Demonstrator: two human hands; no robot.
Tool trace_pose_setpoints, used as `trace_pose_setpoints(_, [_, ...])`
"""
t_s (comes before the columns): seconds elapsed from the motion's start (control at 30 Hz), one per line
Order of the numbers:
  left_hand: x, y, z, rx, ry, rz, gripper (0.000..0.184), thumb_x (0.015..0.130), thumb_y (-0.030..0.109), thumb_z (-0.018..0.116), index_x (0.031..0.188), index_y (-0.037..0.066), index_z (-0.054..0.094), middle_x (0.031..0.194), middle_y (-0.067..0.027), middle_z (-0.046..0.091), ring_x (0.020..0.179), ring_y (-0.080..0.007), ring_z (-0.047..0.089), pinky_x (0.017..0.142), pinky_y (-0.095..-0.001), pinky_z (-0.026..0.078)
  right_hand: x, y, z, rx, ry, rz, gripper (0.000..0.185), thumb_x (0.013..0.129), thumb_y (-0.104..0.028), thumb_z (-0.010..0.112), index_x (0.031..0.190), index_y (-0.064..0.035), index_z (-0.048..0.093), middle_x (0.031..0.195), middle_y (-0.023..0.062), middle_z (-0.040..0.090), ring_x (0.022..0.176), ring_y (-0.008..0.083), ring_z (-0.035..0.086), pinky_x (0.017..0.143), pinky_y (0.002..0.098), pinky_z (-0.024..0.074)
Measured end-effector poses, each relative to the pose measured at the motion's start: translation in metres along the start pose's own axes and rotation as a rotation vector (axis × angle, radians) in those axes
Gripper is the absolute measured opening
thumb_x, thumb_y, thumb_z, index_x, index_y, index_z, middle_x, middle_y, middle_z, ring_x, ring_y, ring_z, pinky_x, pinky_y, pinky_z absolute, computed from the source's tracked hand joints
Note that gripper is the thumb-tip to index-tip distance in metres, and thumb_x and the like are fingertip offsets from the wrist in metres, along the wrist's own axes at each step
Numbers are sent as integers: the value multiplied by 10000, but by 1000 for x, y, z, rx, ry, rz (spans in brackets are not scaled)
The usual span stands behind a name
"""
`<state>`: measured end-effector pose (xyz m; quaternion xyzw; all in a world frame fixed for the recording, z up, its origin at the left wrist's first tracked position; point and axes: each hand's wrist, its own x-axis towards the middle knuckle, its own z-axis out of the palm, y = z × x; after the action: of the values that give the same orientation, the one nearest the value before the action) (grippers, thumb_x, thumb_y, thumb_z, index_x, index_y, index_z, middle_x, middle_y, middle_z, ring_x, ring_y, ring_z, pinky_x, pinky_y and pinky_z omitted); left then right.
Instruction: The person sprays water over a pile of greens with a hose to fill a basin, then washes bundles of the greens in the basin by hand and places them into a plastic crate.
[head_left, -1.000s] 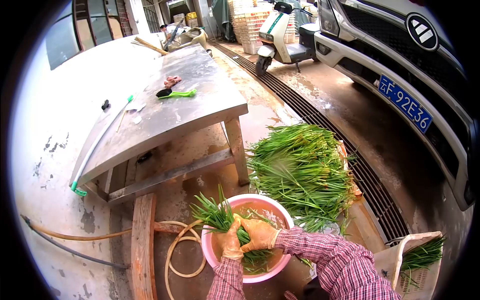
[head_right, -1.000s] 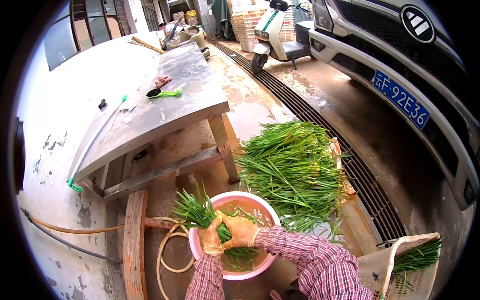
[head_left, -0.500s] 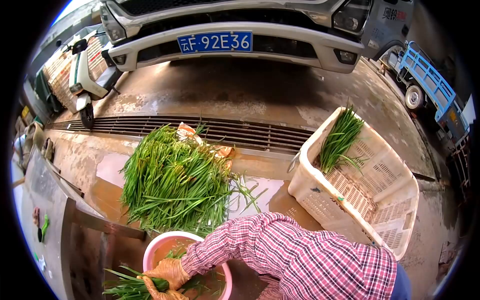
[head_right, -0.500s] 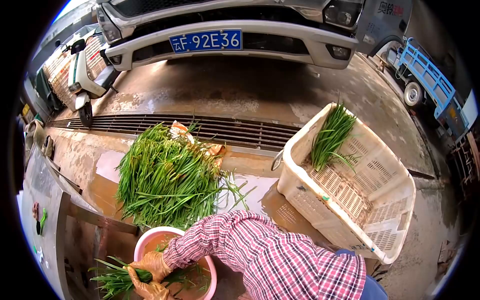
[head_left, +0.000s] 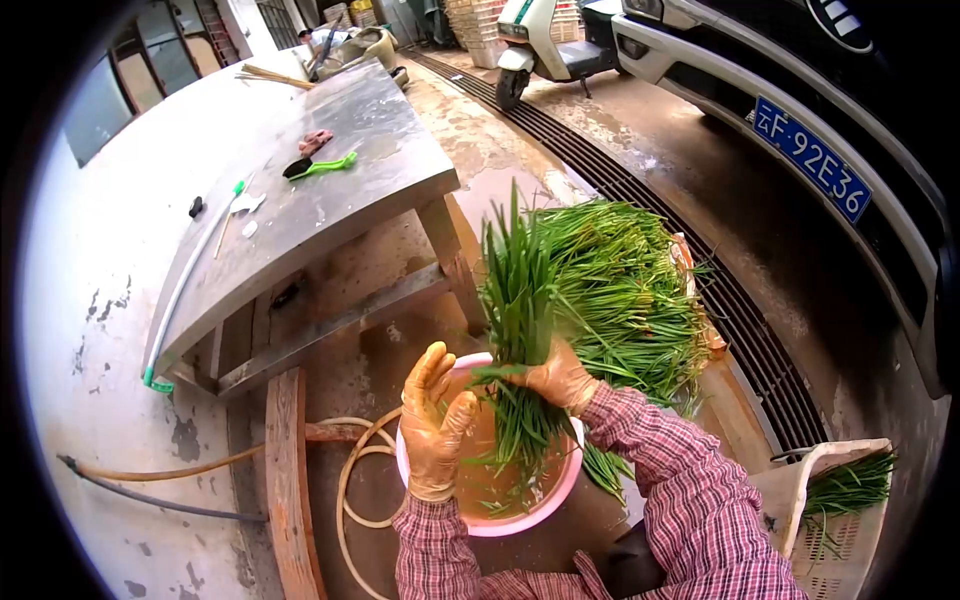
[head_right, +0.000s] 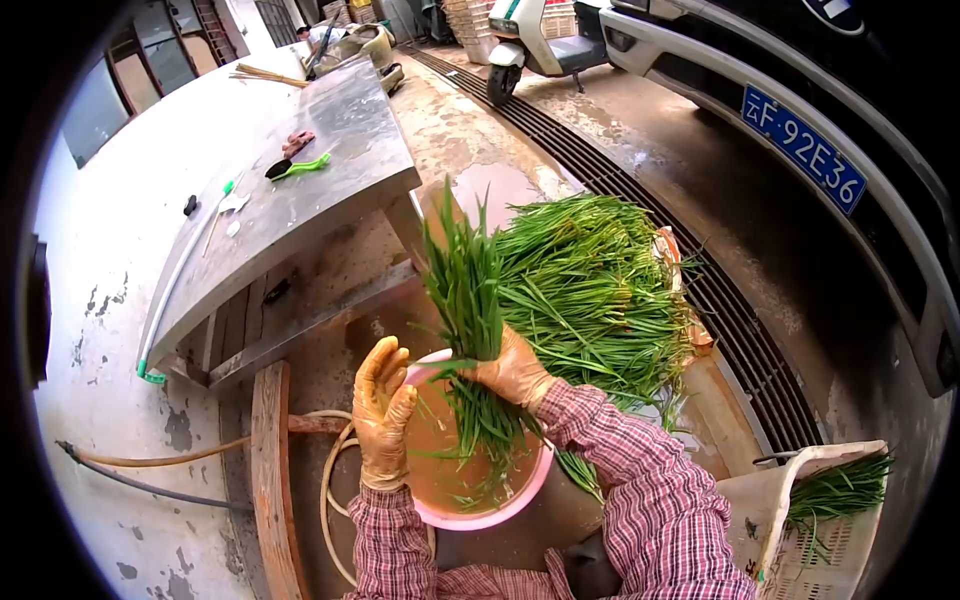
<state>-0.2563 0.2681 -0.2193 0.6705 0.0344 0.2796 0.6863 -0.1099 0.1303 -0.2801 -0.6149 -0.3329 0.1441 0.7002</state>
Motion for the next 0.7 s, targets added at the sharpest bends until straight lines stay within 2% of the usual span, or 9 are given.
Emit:
trace_pose_setpoints(0.07, [6,-9,-17,-54,95,55,522,922,214,700,1361,21,494,1341,-123,564,1229,-220,563,1043,-341,478,4,-1,-26,89,62,93,631,804,-149,798,1351,-48,498,1076,61,668,968,171,626,888,334,517])
trace_pose_setpoints(0.13, [6,-13,-30,-230,164,-16,382,977,188,619,1303,11,532,1260,-129,614,1140,-206,621,1001,-316,513,4,-24,-38,272,110,212,660,782,-143,801,1360,-53,494,1029,56,665,918,161,624,857,330,521])
trace_pose_setpoints(0.17, [6,-21,-38,-296,180,-38,336,1002,191,577,1284,10,547,1206,-126,638,1104,-199,639,982,-317,524,5,-19,-41,301,145,188,675,770,-140,796,1366,-52,490,1017,57,665,913,161,628,860,331,520])
trace_pose_setpoints(0.2, [5,-31,-45,-300,191,-44,336,1002,191,577,1284,10,547,1206,-126,638,1104,-199,639,982,-317,524,6,-18,-45,329,177,156,691,758,-137,792,1371,-50,486,1005,59,665,907,161,632,863,331,520])
trace_pose_setpoints(0.3, [2,-67,-60,-277,204,-252,348,997,235,593,1272,25,556,1173,-112,648,1076,-186,643,939,-314,543,8,-14,-54,380,173,164,684,754,-115,764,1377,-53,490,1010,67,668,890,160,638,845,319,530])
trace_pose_setpoints(0.43, [-12,-94,-64,-32,153,-424,429,984,367,611,1277,55,581,1185,-52,643,1058,-136,627,916,-259,474,9,-21,-52,489,208,149,651,754,-55,687,1377,-44,498,1024,82,674,837,173,644,805,321,549])
trace_pose_setpoints(0.53, [-14,-100,-60,89,78,-361,445,971,335,637,1299,42,569,1198,-61,639,1102,-143,604,938,-270,466,11,-15,-60,595,162,118,645,748,-48,670,1370,-40,501,1018,92,670,843,186,649,776,323,565])
trace_pose_setpoints(0.57, [-14,-100,-59,83,57,-355,466,955,282,667,1322,23,548,1228,-76,620,1160,-161,574,995,-293,447,10,-14,-61,581,161,112,648,744,-50,675,1368,-42,503,1013,92,669,847,188,649,778,324,568])
trace_pose_setpoints(0.7, [-10,-98,-46,59,29,-242,550,923,246,707,1368,-1,499,1325,-120,564,1255,-211,523,1095,-341,389,9,-19,-56,554,146,116,656,726,-61,702,1354,-49,515,1008,90,665,863,196,653,786,330,576])
